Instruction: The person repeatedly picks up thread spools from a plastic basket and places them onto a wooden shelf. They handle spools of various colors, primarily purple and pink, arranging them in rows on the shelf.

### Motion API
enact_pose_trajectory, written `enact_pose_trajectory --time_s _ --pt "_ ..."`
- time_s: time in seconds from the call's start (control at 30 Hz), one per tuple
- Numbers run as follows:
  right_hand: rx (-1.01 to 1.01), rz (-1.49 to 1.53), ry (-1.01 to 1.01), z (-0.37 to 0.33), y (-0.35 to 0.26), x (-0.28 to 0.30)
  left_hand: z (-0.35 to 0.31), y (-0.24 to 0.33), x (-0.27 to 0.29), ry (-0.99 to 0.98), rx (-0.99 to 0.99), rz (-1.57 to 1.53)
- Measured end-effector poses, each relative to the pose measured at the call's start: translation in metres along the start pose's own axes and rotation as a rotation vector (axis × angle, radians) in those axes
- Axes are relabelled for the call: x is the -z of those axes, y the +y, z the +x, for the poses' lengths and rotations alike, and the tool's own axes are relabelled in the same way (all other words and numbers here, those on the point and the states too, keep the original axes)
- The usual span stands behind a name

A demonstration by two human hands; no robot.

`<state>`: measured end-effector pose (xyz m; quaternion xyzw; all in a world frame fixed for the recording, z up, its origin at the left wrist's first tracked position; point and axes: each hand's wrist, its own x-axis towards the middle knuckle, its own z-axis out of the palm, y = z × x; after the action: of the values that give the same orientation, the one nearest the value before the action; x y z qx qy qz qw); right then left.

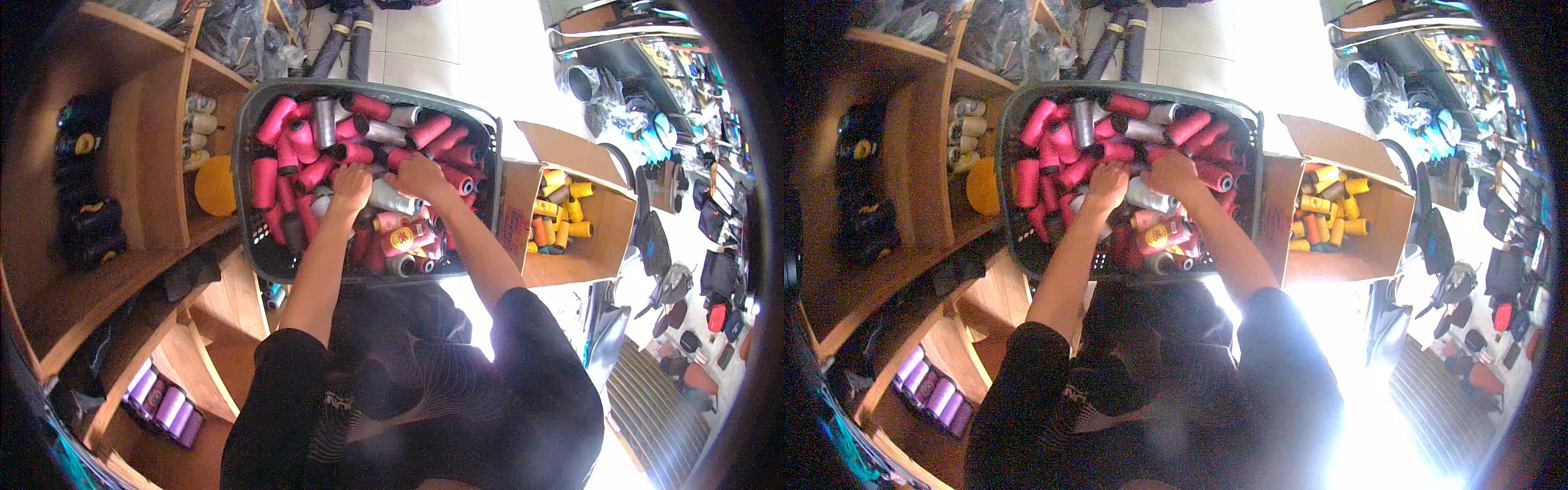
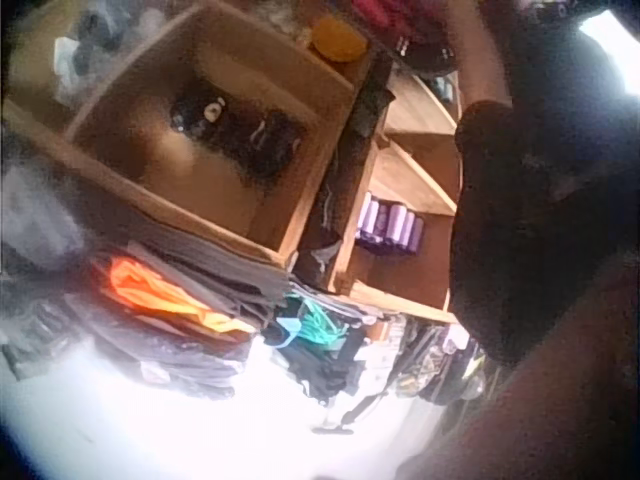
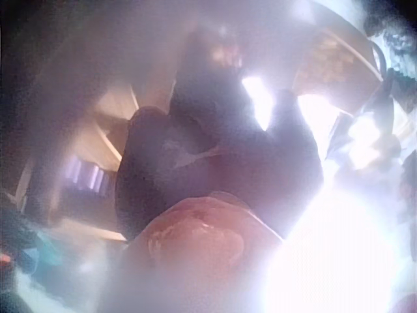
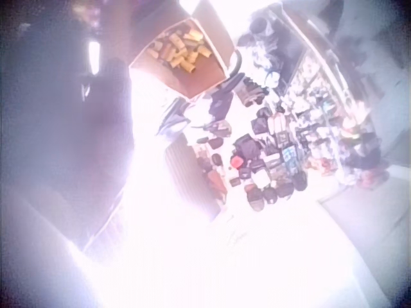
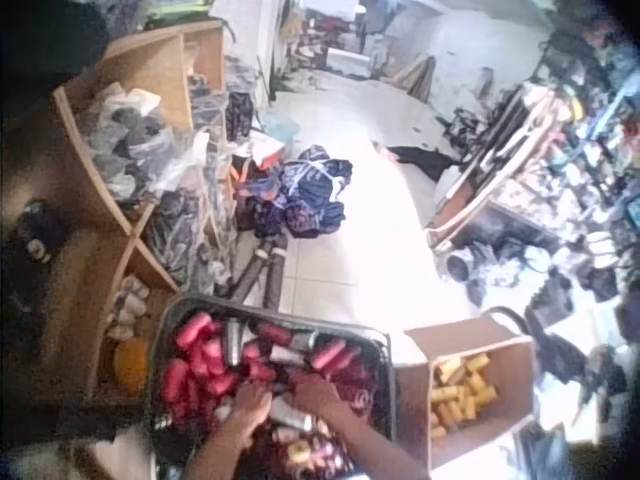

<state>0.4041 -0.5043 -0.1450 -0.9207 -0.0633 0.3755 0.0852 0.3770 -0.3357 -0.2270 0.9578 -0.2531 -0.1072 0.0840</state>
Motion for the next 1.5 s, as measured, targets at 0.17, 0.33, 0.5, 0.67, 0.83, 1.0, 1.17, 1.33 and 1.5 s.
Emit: enact_pose_trajectory --time_s 0.17,0.33,0.5,0.67,0.83,1.0,1.17,1.33,1.5 --pt "-0.012 -0.14 0.019 0.056 -0.033 -0.013 0.006 0.017 -0.034 -0.225 0.075 0.201" --pt "-0.167 -0.223 -0.008 0.104 -0.057 -0.024 -0.016 0.022 -0.028 -0.114 0.137 0.375" --pt "-0.311 -0.413 -0.118 0.175 -0.039 -0.07 -0.006 0.023 -0.011 -0.302 0.227 0.01" --pt "-0.067 -0.303 0.095 0.127 -0.045 -0.047 -0.014 0.014 -0.028 -0.055 0.362 0.098" --pt "0.059 -0.171 0.326 0.052 -0.036 -0.022 0.003 0.003 -0.021 -0.24 0.465 -0.058" --pt "-0.121 0.288 0.574 -0.03 -0.013 -0.015 -0.007 -0.005 -0.023 -0.102 0.489 -0.149" --pt "-0.157 1.44 0.579 -0.089 0.043 -0.044 -0.027 -0.008 0.013 0.154 0.449 -0.346" --pt "0.143 1.862 0.32 -0.14 0.05 -0.021 -0.05 0.001 0.056 0.391 0.394 -0.482" --pt "0.288 1.814 0.14 -0.144 0.066 -0.018 -0.069 0.034 0.1 0.646 0.386 -0.93"
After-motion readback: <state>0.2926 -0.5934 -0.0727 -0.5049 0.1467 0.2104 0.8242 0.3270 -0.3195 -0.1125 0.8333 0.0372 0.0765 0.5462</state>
